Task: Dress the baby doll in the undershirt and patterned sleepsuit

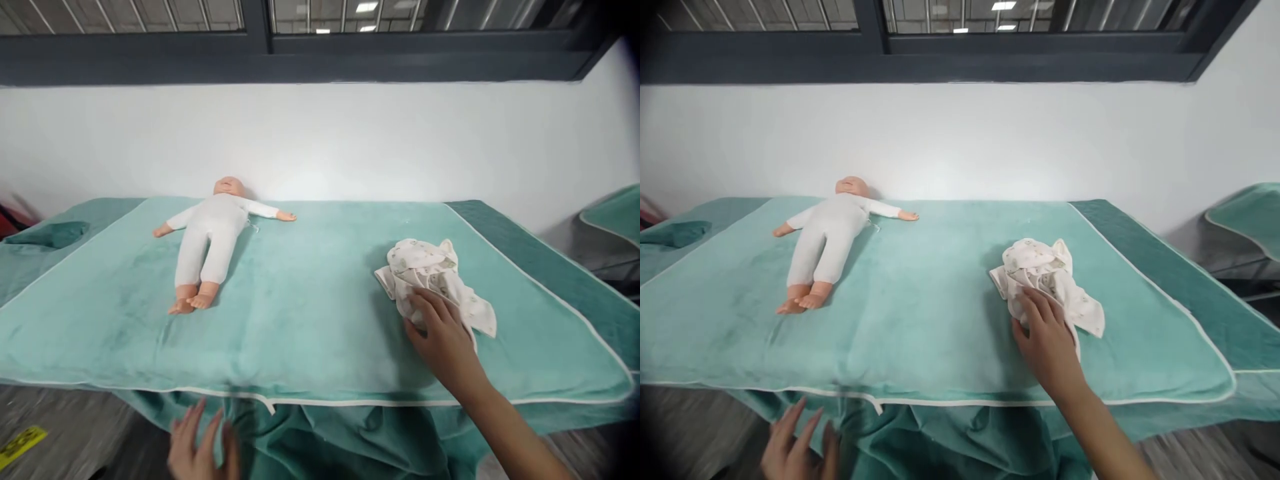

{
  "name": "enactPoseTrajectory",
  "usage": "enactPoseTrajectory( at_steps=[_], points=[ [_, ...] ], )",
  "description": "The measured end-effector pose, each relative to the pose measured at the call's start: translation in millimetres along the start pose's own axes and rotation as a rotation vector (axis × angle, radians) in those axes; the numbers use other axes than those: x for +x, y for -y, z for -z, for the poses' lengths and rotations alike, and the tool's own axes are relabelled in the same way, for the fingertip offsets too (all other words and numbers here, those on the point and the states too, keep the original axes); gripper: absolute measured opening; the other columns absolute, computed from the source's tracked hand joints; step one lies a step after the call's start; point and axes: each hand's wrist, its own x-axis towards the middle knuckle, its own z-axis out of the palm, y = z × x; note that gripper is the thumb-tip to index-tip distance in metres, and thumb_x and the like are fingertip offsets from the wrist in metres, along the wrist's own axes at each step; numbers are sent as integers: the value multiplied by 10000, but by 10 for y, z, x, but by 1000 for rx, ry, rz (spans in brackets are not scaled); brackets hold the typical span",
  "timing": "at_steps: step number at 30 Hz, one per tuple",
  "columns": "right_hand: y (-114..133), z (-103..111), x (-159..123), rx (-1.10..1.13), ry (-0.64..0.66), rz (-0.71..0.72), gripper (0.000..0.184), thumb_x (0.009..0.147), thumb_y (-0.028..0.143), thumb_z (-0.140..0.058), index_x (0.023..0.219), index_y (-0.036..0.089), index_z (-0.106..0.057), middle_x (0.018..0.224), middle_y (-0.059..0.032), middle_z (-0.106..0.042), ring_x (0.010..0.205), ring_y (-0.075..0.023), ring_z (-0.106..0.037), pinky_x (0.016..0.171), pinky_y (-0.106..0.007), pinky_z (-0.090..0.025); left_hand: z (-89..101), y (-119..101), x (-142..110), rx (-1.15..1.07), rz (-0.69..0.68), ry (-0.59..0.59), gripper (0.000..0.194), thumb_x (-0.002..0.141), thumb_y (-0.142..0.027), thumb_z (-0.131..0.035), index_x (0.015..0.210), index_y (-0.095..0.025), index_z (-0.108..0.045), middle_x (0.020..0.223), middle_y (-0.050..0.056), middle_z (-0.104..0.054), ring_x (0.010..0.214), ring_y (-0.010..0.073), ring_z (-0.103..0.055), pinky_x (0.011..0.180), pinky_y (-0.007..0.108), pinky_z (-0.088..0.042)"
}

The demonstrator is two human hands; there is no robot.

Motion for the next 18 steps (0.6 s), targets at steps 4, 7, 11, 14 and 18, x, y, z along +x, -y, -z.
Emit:
enactPoseTrajectory(
  at_steps=[4, 7, 11, 14, 18],
  points=[
    [-170, 77, 104, -131, 60, -64, 373, 935, 353, -572, 1276, 213, -624, 1334, -107, -647, 1179, -356, -569, 966, -530, -475, -738, -621, 309, -155, -325, 199, 311, 821, -180, -653, 1101, -309, -696, 1336, 71, -641, 1332, 320, -535, 1158, 600, -401],
    [-188, 165, 249, -33, 146, -123, 285, 970, 394, -497, 1088, 231, -699, 1142, -93, -716, 1043, -318, -617, 886, -480, -491, -1297, -1161, 701, -364, -138, 464, 278, 883, -220, -608, 1142, -263, -698, 1274, 89, -675, 1258, 274, -583, 1151, 526, -412],
    [-36, 240, 536, 469, 165, -398, 313, 952, 507, -530, 1037, 252, -689, 1032, -50, -720, 970, -245, -657, 867, -406, -526, -1894, -1563, 1113, -749, 253, 696, 201, 847, -302, -685, 1020, -201, -702, 1106, 108, -721, 1080, 235, -662, 1078, 471, -465],
    [196, 209, 868, 973, 85, -485, 331, 937, 548, -564, 1000, 236, -652, 1073, -36, -691, 1045, -208, -655, 935, -371, -538, -2141, -1650, 1242, -993, 484, 678, 252, 840, -353, -696, 1018, -178, -657, 1058, 109, -710, 986, 222, -692, 928, 446, -556],
    [691, 57, 1369, 1200, 116, -265, 275, 951, 494, -570, 1033, 245, -653, 1178, -33, -676, 1155, -204, -614, 1044, -381, -482, -2206, -1661, 1279, -1068, 519, 662, 342, 835, -450, -709, 1001, -155, -660, 1031, 109, -708, 907, 209, -703, 821, 397, -588]
  ],
)
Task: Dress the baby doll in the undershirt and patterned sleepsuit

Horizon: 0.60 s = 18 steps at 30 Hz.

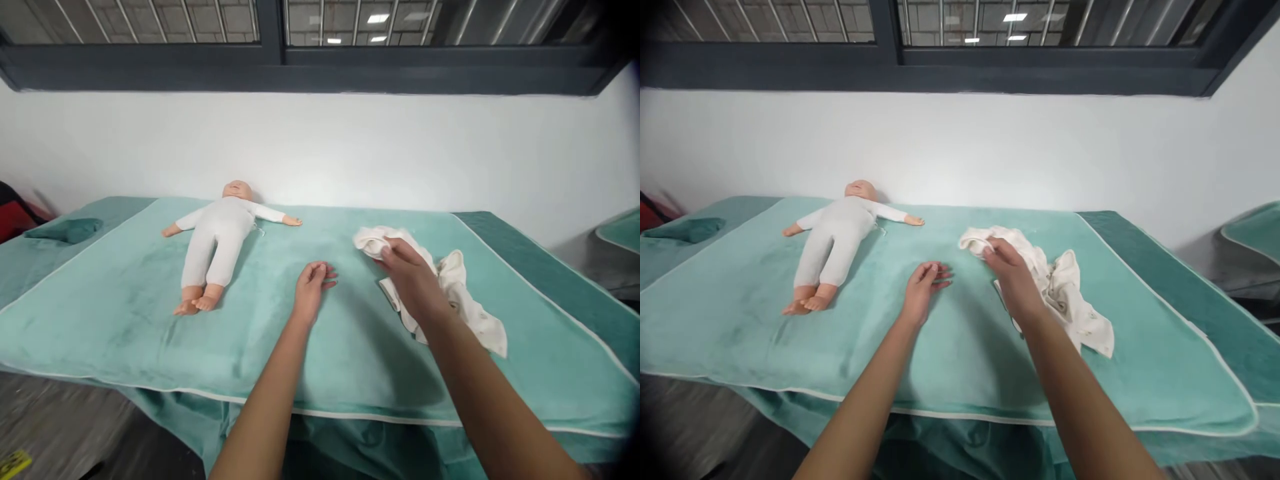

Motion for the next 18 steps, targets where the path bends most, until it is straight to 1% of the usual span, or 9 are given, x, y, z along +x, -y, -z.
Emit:
enactPoseTrajectory(
  at_steps=[2, 4, 6, 7, 9, 12, 14, 16, 18],
  points=[
    [42, -328, 123, 20, 215, 73, 239, 957, 454, -567, 980, 236, -663, 1201, -31, -672, 1156, -206, -608, 1051, -373, -470, 42, -10, -9, -66, 13, 23, 366, 833, -479, -700, 1001, -155, -666, 996, 103, -721, 898, 207, -706, 836, 389, -584],
    [17, -626, 122, 24, 435, 89, 222, 971, 409, -547, 915, 224, -657, 1190, -30, -671, 1129, -205, -614, 1034, -373, -475, 120, -21, -19, -189, 1, 5, 354, 801, -474, -710, 977, -170, -668, 968, 85, -730, 953, 214, -702, 903, 387, -571],
    [-99, -821, 10, -33, 546, 103, 214, 983, 364, -519, 877, 219, -635, 1157, -34, -673, 1112, -204, -618, 1031, -384, -475, 213, -32, -23, -309, -11, -26, 354, 760, -499, -706, 926, -188, -671, 964, 77, -732, 1047, 240, -681, 974, 405, -550],
    [-188, -862, -73, -85, 562, 114, 195, 985, 345, -511, 896, 223, -635, 1169, -36, -671, 1128, -206, -614, 1041, -392, -472, 255, -39, -21, -355, -2, -37, 367, 753, -532, -684, 902, -196, -673, 976, 80, -732, 1086, 258, -668, 994, 426, -544],
    [-402, -817, -257, -218, 532, 143, 153, 978, 313, -520, 1035, 244, -644, 1290, -47, -634, 1232, -213, -575, 1096, -415, -446, 311, -60, -9, -426, 37, -12, 392, 787, -585, -602, 896, -216, -678, 1025, 95, -730, 1140, 290, -648, 1012, 480, -536],
    [-691, -494, -487, -468, 357, 199, 286, 969, 277, -535, 1249, 260, -592, 1476, -80, -510, 1383, -226, -472, 1177, -454, -385, 312, -108, 28, -491, 49, 93, 373, 886, -543, -490, 1036, -257, -676, 1174, 93, -706, 1234, 290, -613, 1050, 526, -507],
    [-802, -210, -571, -631, 177, 258, 322, 971, 258, -522, 1290, 251, -569, 1463, -101, -513, 1377, -235, -479, 1168, -468, -400, 287, -136, 53, -523, 34, 138, 362, 922, -502, -471, 1131, -269, -654, 1247, 93, -682, 1280, 284, -590, 1067, 532, -493],
    [-846, 46, -592, -809, 14, 315, 374, 963, 229, -518, 1336, 233, -550, 1449, -122, -525, 1379, -263, -469, 1157, -492, -401, 275, -151, 69, -571, 38, 136, 346, 939, -477, -477, 1158, -264, -641, 1291, 92, -663, 1303, 287, -572, 1066, 531, -492],
    [-850, 227, -559, -994, -81, 320, 428, 947, 221, -534, 1375, 208, -539, 1457, -144, -526, 1376, -313, -456, 1126, -524, -409, 287, -153, 73, -613, 66, 118, 312, 950, -450, -484, 1146, -261, -637, 1319, 82, -652, 1325, 290, -549, 1057, 523, -500]
  ],
)
